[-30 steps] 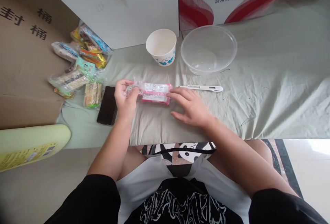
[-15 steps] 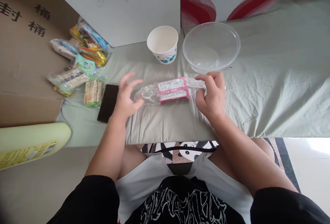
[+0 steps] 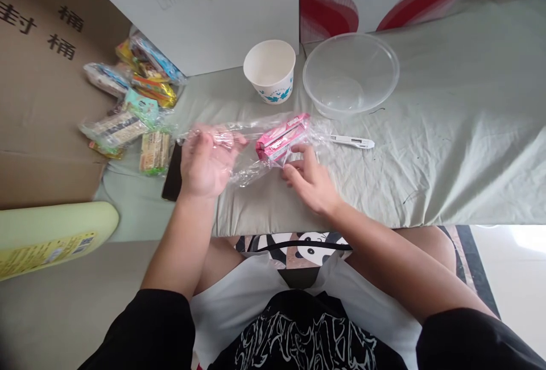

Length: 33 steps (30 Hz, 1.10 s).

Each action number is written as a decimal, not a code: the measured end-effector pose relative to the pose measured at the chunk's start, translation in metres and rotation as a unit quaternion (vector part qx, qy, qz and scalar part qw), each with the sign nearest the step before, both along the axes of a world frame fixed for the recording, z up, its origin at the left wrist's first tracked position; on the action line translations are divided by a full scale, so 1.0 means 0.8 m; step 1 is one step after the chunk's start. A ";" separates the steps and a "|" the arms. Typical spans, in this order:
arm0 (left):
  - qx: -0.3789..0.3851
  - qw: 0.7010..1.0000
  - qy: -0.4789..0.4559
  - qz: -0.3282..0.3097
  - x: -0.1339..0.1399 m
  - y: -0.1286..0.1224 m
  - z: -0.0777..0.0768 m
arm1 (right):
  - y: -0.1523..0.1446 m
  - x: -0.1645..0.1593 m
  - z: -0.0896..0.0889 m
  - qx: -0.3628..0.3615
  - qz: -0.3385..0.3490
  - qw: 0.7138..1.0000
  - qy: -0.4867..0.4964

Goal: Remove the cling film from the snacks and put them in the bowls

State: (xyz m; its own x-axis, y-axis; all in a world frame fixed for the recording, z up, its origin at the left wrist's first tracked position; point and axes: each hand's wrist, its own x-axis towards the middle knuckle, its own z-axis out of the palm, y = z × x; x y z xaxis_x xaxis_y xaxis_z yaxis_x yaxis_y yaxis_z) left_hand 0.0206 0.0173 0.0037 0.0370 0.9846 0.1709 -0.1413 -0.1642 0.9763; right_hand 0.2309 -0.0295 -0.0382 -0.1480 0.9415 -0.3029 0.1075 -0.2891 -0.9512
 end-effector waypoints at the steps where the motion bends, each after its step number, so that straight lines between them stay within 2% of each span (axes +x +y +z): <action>1: -0.021 0.999 -0.020 -0.021 0.005 -0.004 0.009 | 0.002 -0.003 0.000 -0.044 -0.020 0.996 0.077; 3: -0.050 0.995 -0.057 -0.066 0.012 -0.014 0.026 | 0.006 -0.008 0.001 -0.104 -0.052 0.971 0.211; 6: -0.058 0.990 -0.092 -0.084 0.009 -0.024 0.042 | 0.014 -0.012 0.002 -0.136 -0.090 0.936 0.311; 8: -0.047 0.994 -0.093 -0.038 -0.002 -0.024 0.048 | 0.020 -0.009 0.003 -0.148 -0.113 0.918 0.349; 10: -0.030 0.994 -0.100 0.038 -0.018 -0.019 0.051 | 0.024 -0.002 0.004 -0.150 -0.134 0.901 0.385; 12: -0.008 0.984 -0.141 0.105 -0.038 -0.010 0.053 | 0.028 0.005 0.005 -0.145 -0.145 0.889 0.409; 14: 0.018 0.969 -0.199 0.144 -0.060 0.001 0.052 | 0.031 0.012 0.005 -0.128 -0.150 0.889 0.414; 16: 0.013 0.960 -0.238 0.146 -0.078 0.012 0.046 | 0.031 0.017 0.006 -0.094 -0.152 0.898 0.402; 19: -0.082 0.948 -0.273 0.143 -0.090 0.025 0.027 | 0.028 0.024 0.010 -0.005 -0.123 0.933 0.338; 21: -0.165 0.926 -0.293 0.170 -0.085 0.030 0.012 | 0.026 0.034 0.018 0.059 -0.080 0.961 0.260; 23: -0.230 0.914 -0.283 0.180 -0.072 0.032 0.002 | 0.026 0.050 0.031 0.133 -0.079 0.974 0.164; 25: -0.271 0.916 -0.252 0.155 -0.059 0.032 -0.003 | 0.033 0.070 0.047 0.219 -0.151 0.962 0.057; 28: -0.312 0.915 -0.227 0.120 -0.047 0.031 0.000 | 0.056 0.102 0.070 0.306 -0.276 0.905 -0.108; 30: -0.346 0.906 -0.210 0.126 -0.045 0.031 0.005 | 0.073 0.118 0.078 0.304 -0.315 0.880 -0.186; 33: -0.392 0.893 -0.158 0.155 -0.047 0.032 0.008 | 0.093 0.134 0.079 0.234 -0.325 0.883 -0.246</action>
State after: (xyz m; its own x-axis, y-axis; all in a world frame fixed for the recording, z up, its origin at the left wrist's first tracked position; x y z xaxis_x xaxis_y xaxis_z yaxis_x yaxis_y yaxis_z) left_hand -0.0169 0.0430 0.0104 -0.1855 0.7607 -0.6220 -0.4969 0.4735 0.7273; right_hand 0.3379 0.0448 0.0253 0.5103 0.8184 0.2643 0.4971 -0.0299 -0.8672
